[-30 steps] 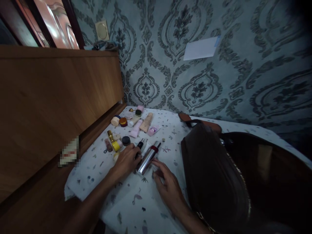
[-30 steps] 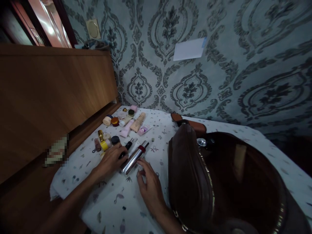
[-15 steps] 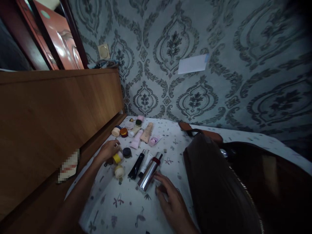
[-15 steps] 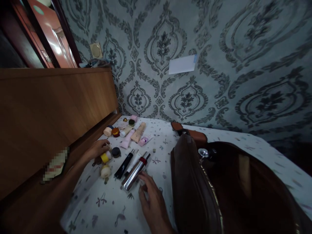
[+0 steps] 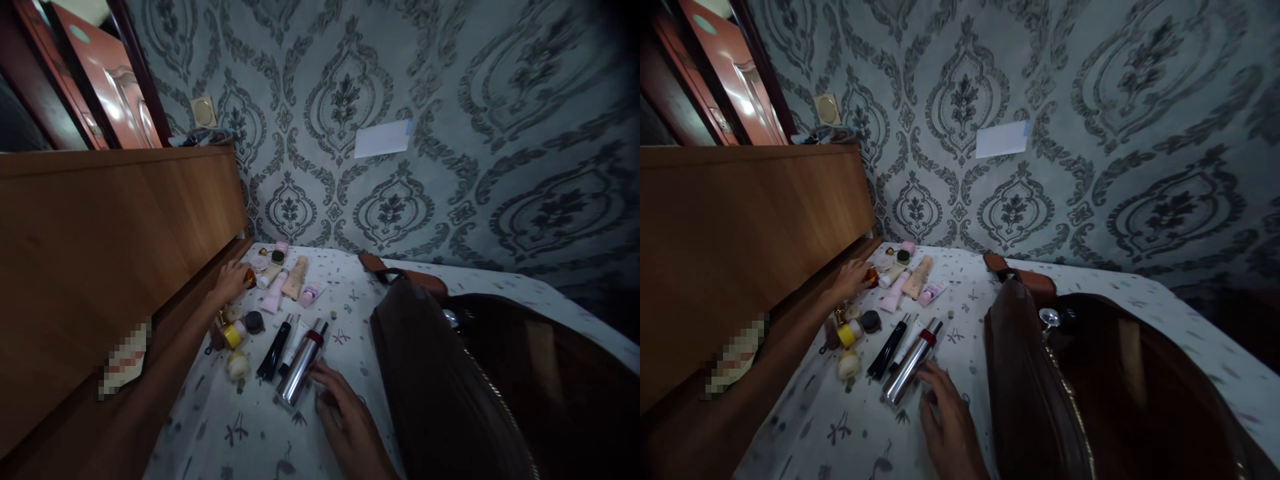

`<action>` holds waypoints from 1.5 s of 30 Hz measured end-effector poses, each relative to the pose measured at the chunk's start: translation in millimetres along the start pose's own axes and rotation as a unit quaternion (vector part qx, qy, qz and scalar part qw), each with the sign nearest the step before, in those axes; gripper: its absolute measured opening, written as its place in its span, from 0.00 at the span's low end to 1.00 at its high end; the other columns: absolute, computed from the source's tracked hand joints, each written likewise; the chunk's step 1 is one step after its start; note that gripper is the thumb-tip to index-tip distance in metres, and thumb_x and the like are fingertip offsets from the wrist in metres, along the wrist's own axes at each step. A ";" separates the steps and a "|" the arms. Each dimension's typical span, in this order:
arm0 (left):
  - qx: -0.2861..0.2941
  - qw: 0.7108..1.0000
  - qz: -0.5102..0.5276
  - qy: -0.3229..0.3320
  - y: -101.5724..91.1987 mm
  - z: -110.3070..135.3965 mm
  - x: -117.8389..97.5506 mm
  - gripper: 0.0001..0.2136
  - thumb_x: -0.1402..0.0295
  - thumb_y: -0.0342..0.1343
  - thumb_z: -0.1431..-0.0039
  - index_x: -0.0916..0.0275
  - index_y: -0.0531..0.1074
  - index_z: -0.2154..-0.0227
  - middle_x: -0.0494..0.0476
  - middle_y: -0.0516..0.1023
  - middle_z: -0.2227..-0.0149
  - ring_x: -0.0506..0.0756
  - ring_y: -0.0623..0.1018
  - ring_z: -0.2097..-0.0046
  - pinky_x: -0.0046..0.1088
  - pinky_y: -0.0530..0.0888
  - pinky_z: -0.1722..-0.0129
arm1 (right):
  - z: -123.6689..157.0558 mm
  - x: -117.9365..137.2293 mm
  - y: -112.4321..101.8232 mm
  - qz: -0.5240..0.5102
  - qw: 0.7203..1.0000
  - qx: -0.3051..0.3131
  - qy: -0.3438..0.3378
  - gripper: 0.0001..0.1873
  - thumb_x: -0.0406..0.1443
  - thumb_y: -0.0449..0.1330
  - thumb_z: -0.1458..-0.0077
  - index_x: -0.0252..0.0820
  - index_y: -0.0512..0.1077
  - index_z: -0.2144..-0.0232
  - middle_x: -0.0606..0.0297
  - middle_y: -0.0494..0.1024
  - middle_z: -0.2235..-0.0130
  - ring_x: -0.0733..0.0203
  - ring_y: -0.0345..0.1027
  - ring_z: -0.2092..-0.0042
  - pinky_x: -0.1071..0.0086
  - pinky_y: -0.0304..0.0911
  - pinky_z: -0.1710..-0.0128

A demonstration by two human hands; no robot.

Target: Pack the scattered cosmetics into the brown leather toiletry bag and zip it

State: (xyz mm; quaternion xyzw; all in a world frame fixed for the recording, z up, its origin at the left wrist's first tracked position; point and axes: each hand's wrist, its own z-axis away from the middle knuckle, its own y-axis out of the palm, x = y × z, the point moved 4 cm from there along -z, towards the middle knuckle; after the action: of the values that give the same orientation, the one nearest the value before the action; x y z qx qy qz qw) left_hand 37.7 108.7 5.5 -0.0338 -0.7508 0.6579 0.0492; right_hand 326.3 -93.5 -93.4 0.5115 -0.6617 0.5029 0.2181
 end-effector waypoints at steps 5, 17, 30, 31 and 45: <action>0.035 0.998 -0.034 0.033 9.1 -14.8 1.3 0.19 0.61 0.57 0.35 0.62 0.69 0.44 0.62 0.71 0.42 0.62 0.73 0.44 0.50 0.72 0.45 | 1.1 0.8 0.4 -0.009 1.000 0.008 -0.003 0.18 0.33 0.52 0.38 0.44 0.74 0.48 0.52 0.74 0.41 0.54 0.71 0.41 0.62 0.72 0.47; 0.099 0.992 0.022 0.069 4.1 -6.6 -9.0 0.24 0.53 0.61 0.41 0.62 0.71 0.47 0.59 0.77 0.53 0.60 0.75 0.48 0.42 0.73 0.49 | -0.4 -2.1 0.0 -0.004 1.000 0.001 -0.012 0.18 0.31 0.53 0.41 0.46 0.77 0.53 0.53 0.76 0.43 0.53 0.71 0.41 0.59 0.70 0.44; 0.039 0.996 0.049 -0.056 5.6 -23.9 -43.5 0.17 0.60 0.57 0.34 0.63 0.70 0.47 0.60 0.75 0.49 0.58 0.77 0.51 0.43 0.76 0.52 | 0.9 -0.7 -1.5 0.015 1.000 0.021 -0.013 0.18 0.29 0.54 0.41 0.45 0.78 0.52 0.53 0.74 0.41 0.51 0.69 0.39 0.58 0.67 0.41; 0.032 0.996 0.055 -0.068 2.4 -23.2 -43.3 0.17 0.59 0.56 0.34 0.63 0.70 0.47 0.60 0.75 0.50 0.58 0.77 0.52 0.43 0.76 0.52 | 0.8 -0.3 -1.3 0.019 0.999 0.021 -0.015 0.18 0.30 0.54 0.40 0.45 0.78 0.52 0.52 0.74 0.40 0.51 0.69 0.39 0.58 0.67 0.41; -0.005 0.995 0.084 -0.047 -3.6 -17.2 -33.7 0.15 0.56 0.51 0.33 0.62 0.74 0.58 0.57 0.79 0.59 0.56 0.78 0.56 0.36 0.74 0.55 | -0.4 0.4 -3.0 0.018 0.999 0.034 -0.021 0.17 0.30 0.52 0.39 0.45 0.77 0.54 0.51 0.74 0.41 0.51 0.70 0.40 0.59 0.68 0.43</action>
State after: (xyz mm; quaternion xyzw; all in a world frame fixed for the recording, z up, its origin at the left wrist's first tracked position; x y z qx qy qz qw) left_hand 73.3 121.2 10.3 -0.0664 -0.7500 0.6567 -0.0420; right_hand 328.7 -93.3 -91.6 0.5168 -0.6579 0.5181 0.1779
